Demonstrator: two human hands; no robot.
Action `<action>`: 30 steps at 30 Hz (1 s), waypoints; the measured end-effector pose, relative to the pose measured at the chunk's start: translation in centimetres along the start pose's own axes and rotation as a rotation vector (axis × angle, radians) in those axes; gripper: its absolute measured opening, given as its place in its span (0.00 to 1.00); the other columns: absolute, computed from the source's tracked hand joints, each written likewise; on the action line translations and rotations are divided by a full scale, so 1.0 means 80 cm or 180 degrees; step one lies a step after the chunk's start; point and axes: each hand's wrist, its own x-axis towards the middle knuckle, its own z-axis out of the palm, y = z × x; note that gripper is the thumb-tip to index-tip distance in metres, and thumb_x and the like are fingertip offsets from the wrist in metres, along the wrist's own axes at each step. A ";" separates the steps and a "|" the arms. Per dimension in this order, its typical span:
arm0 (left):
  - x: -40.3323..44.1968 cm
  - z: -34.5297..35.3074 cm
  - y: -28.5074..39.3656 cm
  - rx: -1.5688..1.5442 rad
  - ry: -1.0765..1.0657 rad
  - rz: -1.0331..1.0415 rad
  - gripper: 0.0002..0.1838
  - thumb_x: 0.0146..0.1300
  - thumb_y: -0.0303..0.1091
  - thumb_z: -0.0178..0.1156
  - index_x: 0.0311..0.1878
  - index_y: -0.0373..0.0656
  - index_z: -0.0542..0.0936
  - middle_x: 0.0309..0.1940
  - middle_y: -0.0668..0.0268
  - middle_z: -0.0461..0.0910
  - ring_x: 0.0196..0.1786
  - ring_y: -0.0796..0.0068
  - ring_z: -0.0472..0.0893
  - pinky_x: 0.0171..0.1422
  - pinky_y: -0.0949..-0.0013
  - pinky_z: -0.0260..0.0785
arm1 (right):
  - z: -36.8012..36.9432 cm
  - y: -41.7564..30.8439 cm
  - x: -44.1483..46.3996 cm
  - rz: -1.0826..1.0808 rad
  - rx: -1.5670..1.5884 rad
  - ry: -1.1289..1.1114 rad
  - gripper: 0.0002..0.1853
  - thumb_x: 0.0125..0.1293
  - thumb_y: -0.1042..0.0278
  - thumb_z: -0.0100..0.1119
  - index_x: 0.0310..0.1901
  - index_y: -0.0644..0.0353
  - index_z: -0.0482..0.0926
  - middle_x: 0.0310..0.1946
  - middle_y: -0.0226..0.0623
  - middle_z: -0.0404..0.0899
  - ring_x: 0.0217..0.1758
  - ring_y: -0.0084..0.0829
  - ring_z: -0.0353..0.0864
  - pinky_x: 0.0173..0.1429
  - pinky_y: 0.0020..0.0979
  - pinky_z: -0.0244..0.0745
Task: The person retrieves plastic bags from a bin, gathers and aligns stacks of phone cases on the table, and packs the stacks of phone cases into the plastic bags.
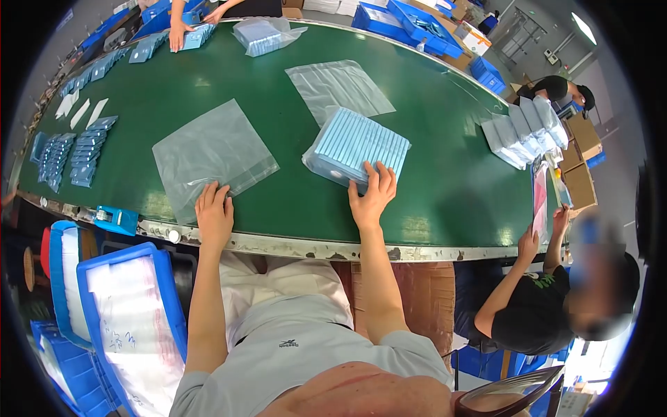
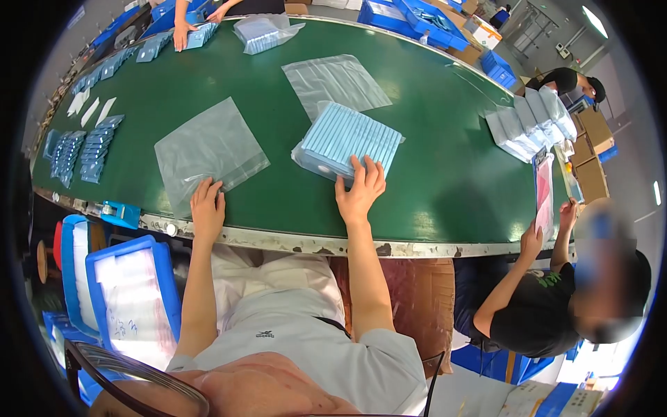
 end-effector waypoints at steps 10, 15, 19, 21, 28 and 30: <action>0.000 0.001 -0.001 -0.0006 0.0037 -0.0027 0.15 0.67 0.32 0.59 0.57 0.44 0.80 0.64 0.56 0.75 0.71 0.52 0.69 0.75 0.51 0.57 | 0.001 0.000 0.000 0.0028 0.0003 0.0011 0.33 0.52 0.66 0.73 0.63 0.49 0.76 0.67 0.40 0.66 0.74 0.53 0.57 0.73 0.55 0.50; 0.000 0.000 -0.001 0.0008 0.0067 -0.0015 0.15 0.67 0.32 0.60 0.57 0.45 0.81 0.64 0.57 0.75 0.71 0.53 0.69 0.75 0.51 0.58 | 0.000 -0.001 0.000 0.0034 0.0020 -0.0015 0.32 0.52 0.66 0.72 0.63 0.49 0.76 0.67 0.40 0.66 0.74 0.53 0.57 0.74 0.56 0.49; 0.000 -0.004 0.002 0.0015 0.0059 -0.0087 0.16 0.68 0.32 0.59 0.57 0.45 0.81 0.64 0.57 0.75 0.71 0.52 0.69 0.75 0.52 0.57 | 0.000 -0.003 0.000 0.0022 0.0015 0.0003 0.32 0.52 0.67 0.72 0.62 0.50 0.76 0.67 0.41 0.67 0.74 0.54 0.57 0.74 0.56 0.50; 0.000 -0.002 0.001 0.0046 0.0072 -0.0041 0.16 0.67 0.33 0.60 0.57 0.46 0.80 0.64 0.58 0.75 0.71 0.54 0.69 0.75 0.51 0.58 | 0.001 -0.002 0.000 0.0030 0.0006 0.0021 0.32 0.52 0.67 0.72 0.62 0.51 0.76 0.67 0.43 0.67 0.74 0.55 0.57 0.74 0.56 0.49; 0.000 -0.002 -0.003 -0.0006 0.0172 -0.0034 0.16 0.65 0.33 0.61 0.56 0.46 0.80 0.63 0.57 0.75 0.70 0.53 0.70 0.74 0.50 0.58 | 0.000 -0.001 0.000 0.0127 -0.0087 -0.0026 0.30 0.55 0.65 0.71 0.62 0.52 0.76 0.67 0.43 0.67 0.74 0.56 0.57 0.74 0.56 0.50; -0.001 0.000 -0.003 0.0048 0.0299 -0.0057 0.16 0.65 0.33 0.61 0.56 0.47 0.81 0.63 0.57 0.75 0.69 0.52 0.71 0.73 0.50 0.59 | -0.003 -0.003 0.000 0.0106 -0.0150 -0.0053 0.30 0.56 0.64 0.70 0.62 0.52 0.76 0.67 0.44 0.67 0.74 0.56 0.58 0.74 0.57 0.51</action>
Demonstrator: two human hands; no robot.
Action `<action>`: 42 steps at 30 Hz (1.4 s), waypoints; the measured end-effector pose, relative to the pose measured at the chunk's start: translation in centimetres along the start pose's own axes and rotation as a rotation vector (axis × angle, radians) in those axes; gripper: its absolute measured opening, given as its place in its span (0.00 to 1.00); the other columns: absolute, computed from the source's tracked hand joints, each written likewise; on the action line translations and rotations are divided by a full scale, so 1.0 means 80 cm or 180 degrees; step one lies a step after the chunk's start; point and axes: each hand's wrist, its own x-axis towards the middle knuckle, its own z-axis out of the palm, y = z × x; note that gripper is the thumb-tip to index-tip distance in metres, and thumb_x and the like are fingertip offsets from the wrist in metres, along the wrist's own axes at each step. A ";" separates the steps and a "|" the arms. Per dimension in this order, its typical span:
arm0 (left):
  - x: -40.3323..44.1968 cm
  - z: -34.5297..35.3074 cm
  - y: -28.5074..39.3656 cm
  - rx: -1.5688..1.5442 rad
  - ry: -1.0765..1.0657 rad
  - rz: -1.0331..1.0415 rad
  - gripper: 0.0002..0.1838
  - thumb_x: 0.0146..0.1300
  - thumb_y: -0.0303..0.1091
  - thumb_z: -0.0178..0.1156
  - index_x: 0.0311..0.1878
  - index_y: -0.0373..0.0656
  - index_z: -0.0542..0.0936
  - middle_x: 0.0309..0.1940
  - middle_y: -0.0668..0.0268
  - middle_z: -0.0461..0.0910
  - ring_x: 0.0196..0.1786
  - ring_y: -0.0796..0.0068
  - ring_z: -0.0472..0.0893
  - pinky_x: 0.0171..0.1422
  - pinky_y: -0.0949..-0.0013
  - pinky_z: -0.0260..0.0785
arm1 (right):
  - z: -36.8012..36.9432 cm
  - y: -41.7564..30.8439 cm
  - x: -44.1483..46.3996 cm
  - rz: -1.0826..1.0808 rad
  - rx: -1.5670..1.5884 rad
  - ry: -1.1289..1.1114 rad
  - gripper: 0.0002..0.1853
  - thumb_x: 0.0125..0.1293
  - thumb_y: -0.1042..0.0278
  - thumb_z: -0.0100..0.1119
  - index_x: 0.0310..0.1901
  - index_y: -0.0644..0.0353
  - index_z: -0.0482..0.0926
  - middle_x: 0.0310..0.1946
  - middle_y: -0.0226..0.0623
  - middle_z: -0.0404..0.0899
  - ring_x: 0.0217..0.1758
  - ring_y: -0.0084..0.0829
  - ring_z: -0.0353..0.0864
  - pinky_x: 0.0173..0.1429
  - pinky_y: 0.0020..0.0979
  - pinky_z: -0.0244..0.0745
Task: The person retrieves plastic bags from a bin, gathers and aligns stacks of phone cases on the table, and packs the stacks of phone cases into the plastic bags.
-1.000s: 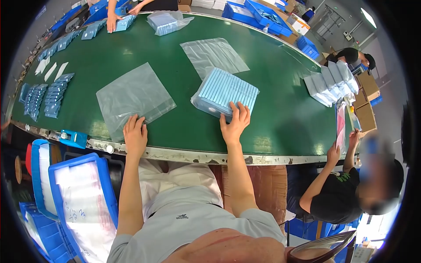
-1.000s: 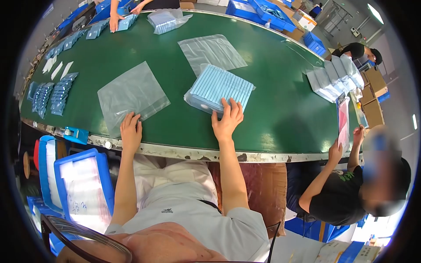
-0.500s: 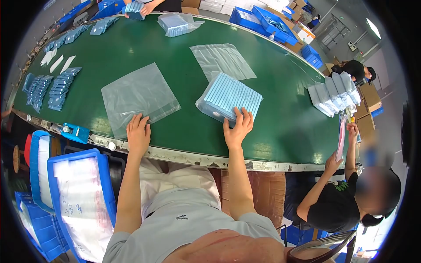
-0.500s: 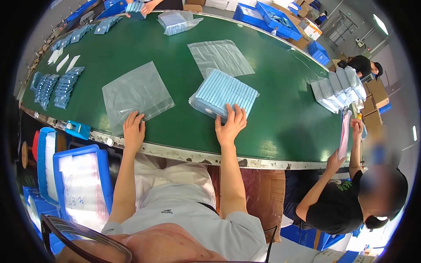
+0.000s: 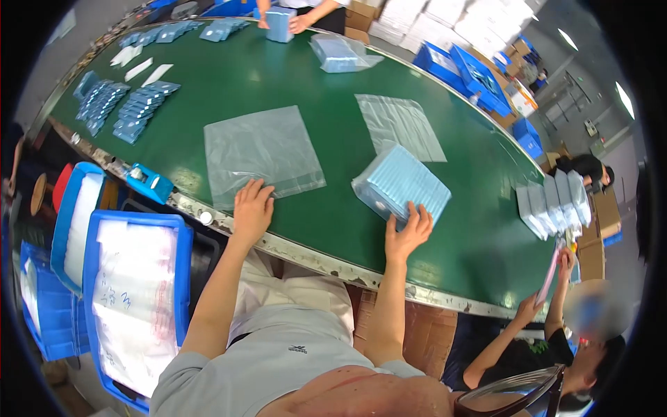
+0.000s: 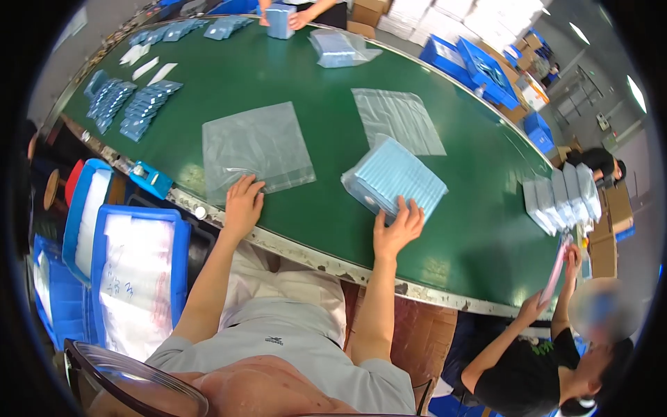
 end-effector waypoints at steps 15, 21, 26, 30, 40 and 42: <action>-0.002 -0.002 -0.005 -0.0101 -0.0040 -0.0006 0.15 0.66 0.33 0.60 0.56 0.47 0.80 0.63 0.58 0.75 0.71 0.54 0.69 0.75 0.50 0.58 | 0.010 0.014 -0.003 -0.0253 -0.0181 0.0317 0.29 0.58 0.60 0.68 0.64 0.50 0.76 0.67 0.41 0.69 0.72 0.51 0.60 0.71 0.55 0.55; -0.003 -0.001 -0.005 -0.0126 -0.0020 0.0010 0.15 0.66 0.34 0.60 0.55 0.47 0.80 0.63 0.58 0.75 0.70 0.54 0.69 0.75 0.51 0.58 | 0.008 0.012 -0.002 -0.0208 -0.0210 0.0365 0.28 0.57 0.60 0.68 0.62 0.50 0.77 0.66 0.41 0.70 0.72 0.50 0.62 0.70 0.56 0.57; -0.003 -0.002 -0.005 -0.0076 -0.0021 0.0010 0.14 0.66 0.33 0.60 0.55 0.47 0.80 0.63 0.58 0.74 0.71 0.54 0.69 0.75 0.51 0.58 | 0.010 0.014 -0.003 -0.0142 -0.0083 0.0324 0.29 0.56 0.64 0.69 0.62 0.51 0.77 0.66 0.41 0.69 0.73 0.53 0.60 0.72 0.57 0.54; -0.003 -0.004 -0.006 -0.0087 -0.0066 0.0010 0.14 0.66 0.34 0.60 0.55 0.47 0.80 0.63 0.58 0.74 0.71 0.54 0.69 0.75 0.51 0.58 | 0.009 0.013 -0.003 -0.0107 -0.0121 0.0327 0.29 0.56 0.64 0.69 0.62 0.51 0.77 0.66 0.41 0.69 0.73 0.53 0.60 0.72 0.57 0.54; -0.004 -0.007 -0.004 -0.0124 -0.0138 0.0001 0.15 0.67 0.34 0.59 0.56 0.47 0.80 0.64 0.58 0.74 0.72 0.54 0.68 0.75 0.52 0.57 | 0.010 0.012 -0.004 -0.0108 -0.0179 0.0367 0.29 0.55 0.65 0.70 0.62 0.51 0.77 0.67 0.41 0.69 0.73 0.53 0.60 0.72 0.57 0.54; -0.004 -0.008 -0.004 -0.0111 -0.0139 0.0002 0.15 0.67 0.34 0.59 0.56 0.47 0.80 0.64 0.58 0.74 0.72 0.54 0.68 0.75 0.52 0.57 | 0.010 0.013 -0.005 -0.0108 -0.0178 0.0371 0.29 0.56 0.65 0.70 0.62 0.51 0.77 0.67 0.41 0.69 0.73 0.53 0.60 0.72 0.56 0.54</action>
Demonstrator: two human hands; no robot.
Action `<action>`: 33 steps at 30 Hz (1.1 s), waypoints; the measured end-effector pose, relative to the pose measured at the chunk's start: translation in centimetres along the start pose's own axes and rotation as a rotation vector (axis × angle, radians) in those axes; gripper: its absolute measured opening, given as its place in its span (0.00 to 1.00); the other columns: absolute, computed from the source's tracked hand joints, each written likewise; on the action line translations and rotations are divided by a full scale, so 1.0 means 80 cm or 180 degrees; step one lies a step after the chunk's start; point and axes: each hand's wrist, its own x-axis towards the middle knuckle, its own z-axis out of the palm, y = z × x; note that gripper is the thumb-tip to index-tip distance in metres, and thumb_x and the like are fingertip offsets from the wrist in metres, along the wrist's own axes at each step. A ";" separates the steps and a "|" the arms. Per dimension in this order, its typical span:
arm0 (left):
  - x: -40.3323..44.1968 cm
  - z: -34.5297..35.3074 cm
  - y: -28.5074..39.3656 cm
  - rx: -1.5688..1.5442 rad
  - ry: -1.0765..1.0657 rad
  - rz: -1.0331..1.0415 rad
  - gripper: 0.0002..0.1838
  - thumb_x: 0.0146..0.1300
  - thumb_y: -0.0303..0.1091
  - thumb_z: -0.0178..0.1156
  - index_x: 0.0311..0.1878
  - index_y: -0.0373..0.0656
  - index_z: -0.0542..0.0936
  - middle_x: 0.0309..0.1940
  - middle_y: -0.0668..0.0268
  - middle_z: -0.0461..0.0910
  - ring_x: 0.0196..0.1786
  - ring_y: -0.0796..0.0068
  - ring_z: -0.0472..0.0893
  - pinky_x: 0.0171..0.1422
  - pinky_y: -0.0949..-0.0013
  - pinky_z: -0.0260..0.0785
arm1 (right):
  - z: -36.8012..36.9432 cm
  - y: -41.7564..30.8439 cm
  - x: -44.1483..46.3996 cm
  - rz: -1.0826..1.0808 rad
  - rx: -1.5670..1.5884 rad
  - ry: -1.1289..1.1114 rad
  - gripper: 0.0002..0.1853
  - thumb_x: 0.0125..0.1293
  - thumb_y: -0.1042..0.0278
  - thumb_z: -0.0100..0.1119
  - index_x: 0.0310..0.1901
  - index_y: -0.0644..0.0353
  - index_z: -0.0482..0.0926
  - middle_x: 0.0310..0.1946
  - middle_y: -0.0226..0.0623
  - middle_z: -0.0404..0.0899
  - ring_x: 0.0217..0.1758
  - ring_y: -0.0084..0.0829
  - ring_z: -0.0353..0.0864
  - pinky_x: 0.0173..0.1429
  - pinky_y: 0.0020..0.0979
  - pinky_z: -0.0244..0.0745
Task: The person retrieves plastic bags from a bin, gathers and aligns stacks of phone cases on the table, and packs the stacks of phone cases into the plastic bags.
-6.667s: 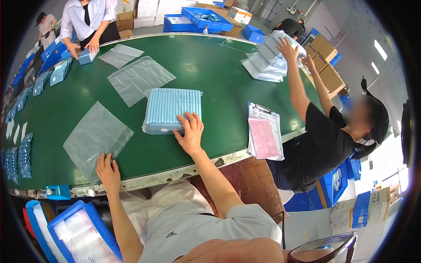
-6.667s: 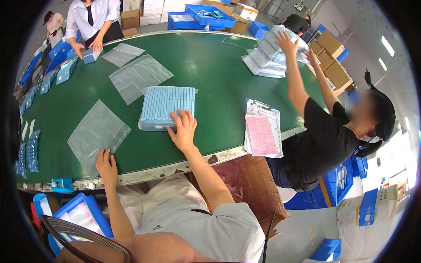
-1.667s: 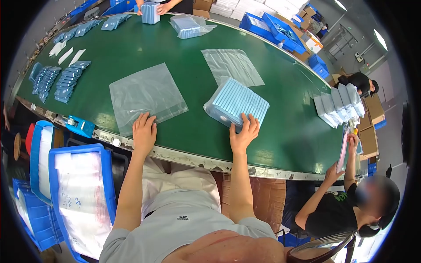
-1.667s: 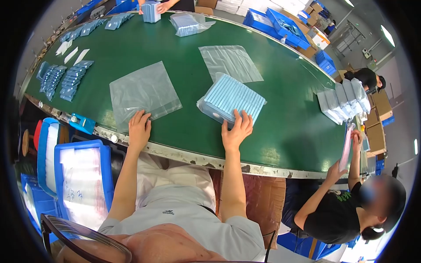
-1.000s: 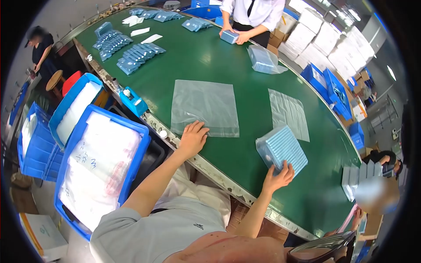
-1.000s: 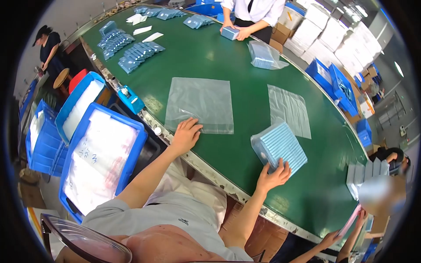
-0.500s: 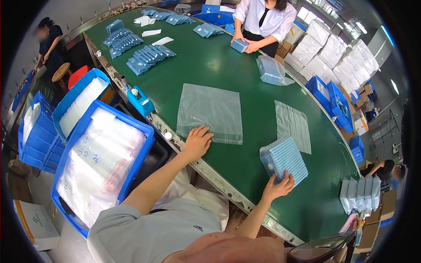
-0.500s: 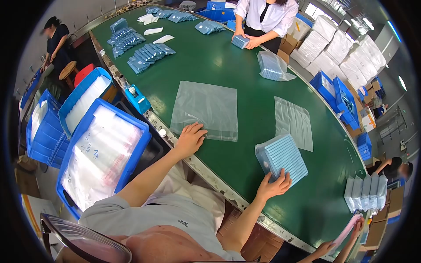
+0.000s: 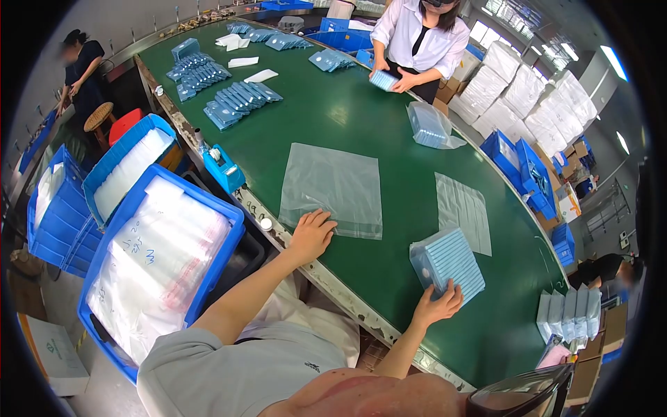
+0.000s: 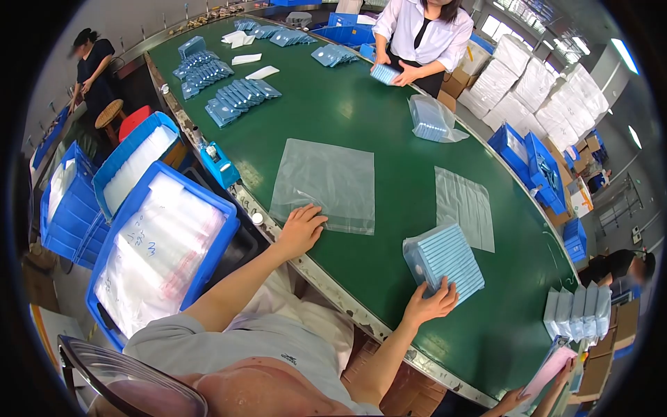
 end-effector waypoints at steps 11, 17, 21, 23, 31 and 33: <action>0.002 0.001 -0.001 -0.0001 -0.0028 -0.0033 0.15 0.67 0.34 0.59 0.56 0.47 0.80 0.64 0.59 0.74 0.72 0.55 0.67 0.76 0.53 0.56 | 0.001 0.000 0.001 -0.0068 -0.0132 0.0070 0.28 0.56 0.63 0.69 0.61 0.53 0.77 0.65 0.43 0.70 0.70 0.53 0.63 0.69 0.56 0.57; 0.016 0.002 0.002 0.0018 0.0349 0.0255 0.14 0.58 0.31 0.63 0.48 0.45 0.82 0.53 0.56 0.80 0.60 0.52 0.76 0.63 0.50 0.67 | -0.024 -0.020 0.025 -0.0152 -0.0050 0.0035 0.27 0.47 0.62 0.73 0.52 0.58 0.81 0.52 0.52 0.79 0.58 0.54 0.76 0.60 0.55 0.69; 0.017 0.016 -0.006 -0.0139 0.0128 0.0391 0.16 0.60 0.31 0.62 0.52 0.44 0.81 0.56 0.53 0.78 0.61 0.48 0.75 0.65 0.48 0.66 | -0.018 0.001 0.014 0.0057 -0.0061 -0.0074 0.31 0.54 0.59 0.70 0.61 0.50 0.75 0.62 0.45 0.74 0.69 0.51 0.66 0.65 0.56 0.59; 0.012 0.024 -0.008 -0.0044 -0.0014 0.0266 0.16 0.66 0.32 0.60 0.56 0.44 0.80 0.63 0.53 0.74 0.68 0.50 0.71 0.73 0.49 0.59 | -0.016 0.005 0.009 0.0197 -0.0121 -0.0081 0.30 0.54 0.61 0.71 0.61 0.48 0.75 0.65 0.41 0.69 0.73 0.52 0.61 0.69 0.54 0.57; 0.010 0.015 -0.004 -0.0043 -0.0227 0.0139 0.16 0.68 0.32 0.58 0.58 0.43 0.79 0.66 0.55 0.72 0.71 0.51 0.68 0.76 0.49 0.55 | -0.022 0.002 0.008 0.0361 0.0057 -0.0052 0.31 0.54 0.65 0.71 0.62 0.48 0.75 0.66 0.39 0.67 0.74 0.51 0.58 0.70 0.60 0.52; 0.013 0.017 -0.004 -0.0025 -0.0213 0.0076 0.16 0.68 0.32 0.58 0.58 0.43 0.78 0.66 0.55 0.72 0.71 0.51 0.68 0.76 0.49 0.55 | -0.019 0.002 0.007 0.0407 0.0064 -0.0070 0.33 0.52 0.67 0.72 0.62 0.49 0.75 0.65 0.40 0.67 0.75 0.51 0.57 0.71 0.58 0.50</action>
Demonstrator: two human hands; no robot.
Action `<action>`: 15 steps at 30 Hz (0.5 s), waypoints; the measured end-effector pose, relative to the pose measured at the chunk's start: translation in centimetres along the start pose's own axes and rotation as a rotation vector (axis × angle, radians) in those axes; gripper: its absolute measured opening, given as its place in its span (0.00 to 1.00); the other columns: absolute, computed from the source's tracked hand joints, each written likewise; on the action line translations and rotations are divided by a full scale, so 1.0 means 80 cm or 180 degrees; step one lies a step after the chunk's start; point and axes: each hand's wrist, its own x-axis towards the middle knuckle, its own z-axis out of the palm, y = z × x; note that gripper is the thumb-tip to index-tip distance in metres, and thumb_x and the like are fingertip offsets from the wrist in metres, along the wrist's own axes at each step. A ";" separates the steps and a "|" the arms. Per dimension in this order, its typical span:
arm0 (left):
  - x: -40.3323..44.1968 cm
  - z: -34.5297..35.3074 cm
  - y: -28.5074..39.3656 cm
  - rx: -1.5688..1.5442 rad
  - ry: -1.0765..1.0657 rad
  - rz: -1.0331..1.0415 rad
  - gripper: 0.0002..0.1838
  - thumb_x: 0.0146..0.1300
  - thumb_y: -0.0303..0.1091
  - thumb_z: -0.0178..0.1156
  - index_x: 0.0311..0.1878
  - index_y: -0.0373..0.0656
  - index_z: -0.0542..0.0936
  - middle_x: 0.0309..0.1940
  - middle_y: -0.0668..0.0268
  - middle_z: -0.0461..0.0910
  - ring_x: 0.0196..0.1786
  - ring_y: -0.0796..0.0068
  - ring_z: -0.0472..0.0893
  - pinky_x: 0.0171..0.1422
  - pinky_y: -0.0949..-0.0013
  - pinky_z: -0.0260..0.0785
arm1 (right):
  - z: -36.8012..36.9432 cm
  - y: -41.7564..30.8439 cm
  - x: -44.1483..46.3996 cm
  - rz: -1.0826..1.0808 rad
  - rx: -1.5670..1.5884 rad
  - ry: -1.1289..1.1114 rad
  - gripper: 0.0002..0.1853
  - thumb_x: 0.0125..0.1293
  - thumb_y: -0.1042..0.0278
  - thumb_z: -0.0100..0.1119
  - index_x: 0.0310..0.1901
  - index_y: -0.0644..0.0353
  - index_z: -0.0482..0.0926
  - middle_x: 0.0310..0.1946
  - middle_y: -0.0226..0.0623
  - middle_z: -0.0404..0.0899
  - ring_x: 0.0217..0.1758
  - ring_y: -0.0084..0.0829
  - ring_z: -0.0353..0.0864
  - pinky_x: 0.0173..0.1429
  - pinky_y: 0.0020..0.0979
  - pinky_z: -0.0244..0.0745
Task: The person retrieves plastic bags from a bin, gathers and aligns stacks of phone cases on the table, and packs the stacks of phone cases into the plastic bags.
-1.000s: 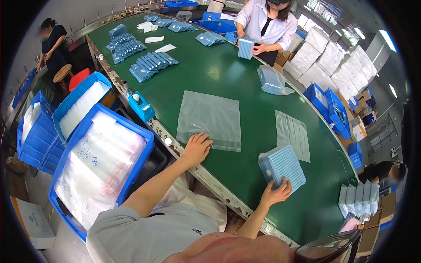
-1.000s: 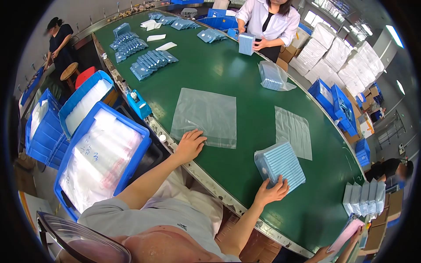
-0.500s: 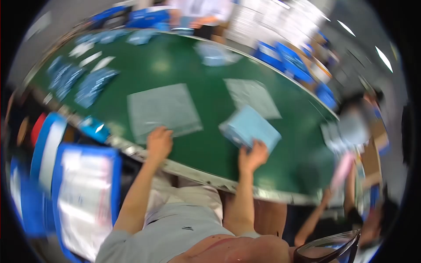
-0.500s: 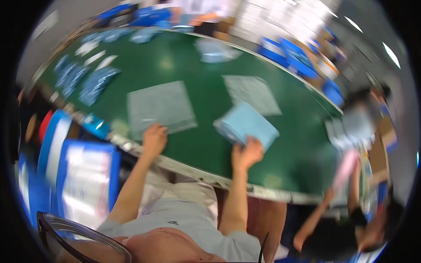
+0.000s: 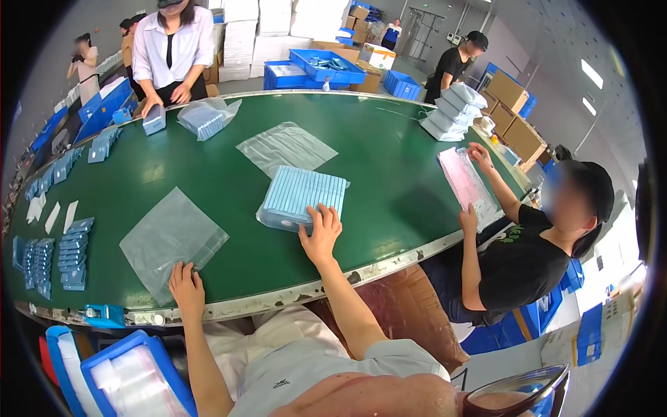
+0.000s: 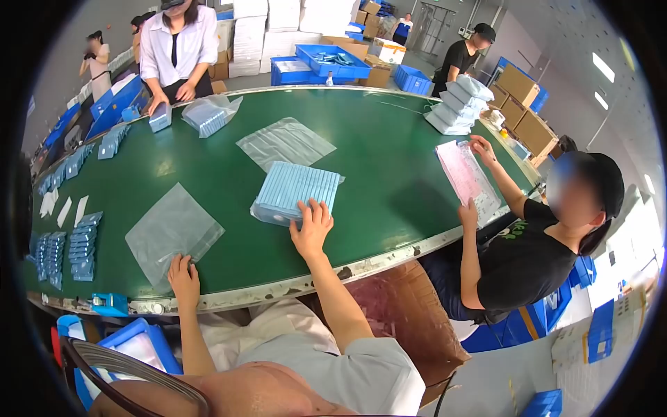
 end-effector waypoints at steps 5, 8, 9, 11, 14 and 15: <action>-0.003 0.001 -0.001 0.0063 0.0233 0.0098 0.15 0.66 0.33 0.60 0.56 0.44 0.80 0.64 0.55 0.74 0.69 0.50 0.70 0.74 0.49 0.58 | -0.001 -0.003 0.001 0.0076 -0.0261 -0.0047 0.32 0.53 0.63 0.72 0.62 0.47 0.75 0.66 0.38 0.67 0.75 0.50 0.57 0.73 0.63 0.47; 0.003 0.005 -0.001 0.0112 0.0404 0.0249 0.16 0.63 0.33 0.62 0.55 0.45 0.80 0.62 0.55 0.75 0.66 0.50 0.72 0.71 0.49 0.61 | 0.001 0.007 0.001 0.0102 -0.0473 -0.0166 0.30 0.55 0.55 0.69 0.62 0.44 0.75 0.68 0.37 0.68 0.77 0.48 0.57 0.74 0.69 0.39; 0.004 0.003 0.000 0.0095 0.0458 0.0282 0.18 0.61 0.34 0.64 0.55 0.46 0.81 0.59 0.55 0.77 0.63 0.49 0.74 0.68 0.49 0.63 | 0.004 0.009 0.000 0.0070 -0.0624 -0.0154 0.32 0.55 0.55 0.69 0.64 0.43 0.74 0.69 0.36 0.68 0.77 0.47 0.57 0.75 0.69 0.37; 0.001 -0.010 0.014 -0.0045 0.0501 0.0168 0.17 0.59 0.34 0.64 0.53 0.46 0.81 0.57 0.54 0.78 0.63 0.50 0.74 0.67 0.49 0.64 | 0.001 0.005 -0.002 -0.0081 -0.0964 -0.0075 0.36 0.53 0.57 0.70 0.67 0.43 0.71 0.71 0.42 0.65 0.77 0.49 0.57 0.74 0.71 0.35; 0.000 0.001 0.007 0.0060 0.0533 0.0145 0.16 0.58 0.34 0.64 0.51 0.47 0.82 0.57 0.56 0.78 0.65 0.53 0.73 0.68 0.49 0.63 | -0.010 -0.051 0.005 -0.0359 -0.0578 0.0027 0.44 0.57 0.60 0.68 0.77 0.50 0.60 0.78 0.48 0.54 0.81 0.61 0.46 0.75 0.71 0.34; 0.001 -0.003 0.012 -0.0020 0.0473 0.0092 0.16 0.60 0.34 0.63 0.52 0.47 0.81 0.58 0.56 0.77 0.67 0.53 0.72 0.70 0.50 0.60 | -0.006 -0.069 0.010 -0.0516 -0.0263 0.0025 0.41 0.59 0.61 0.67 0.75 0.51 0.63 0.77 0.48 0.56 0.80 0.60 0.47 0.76 0.68 0.36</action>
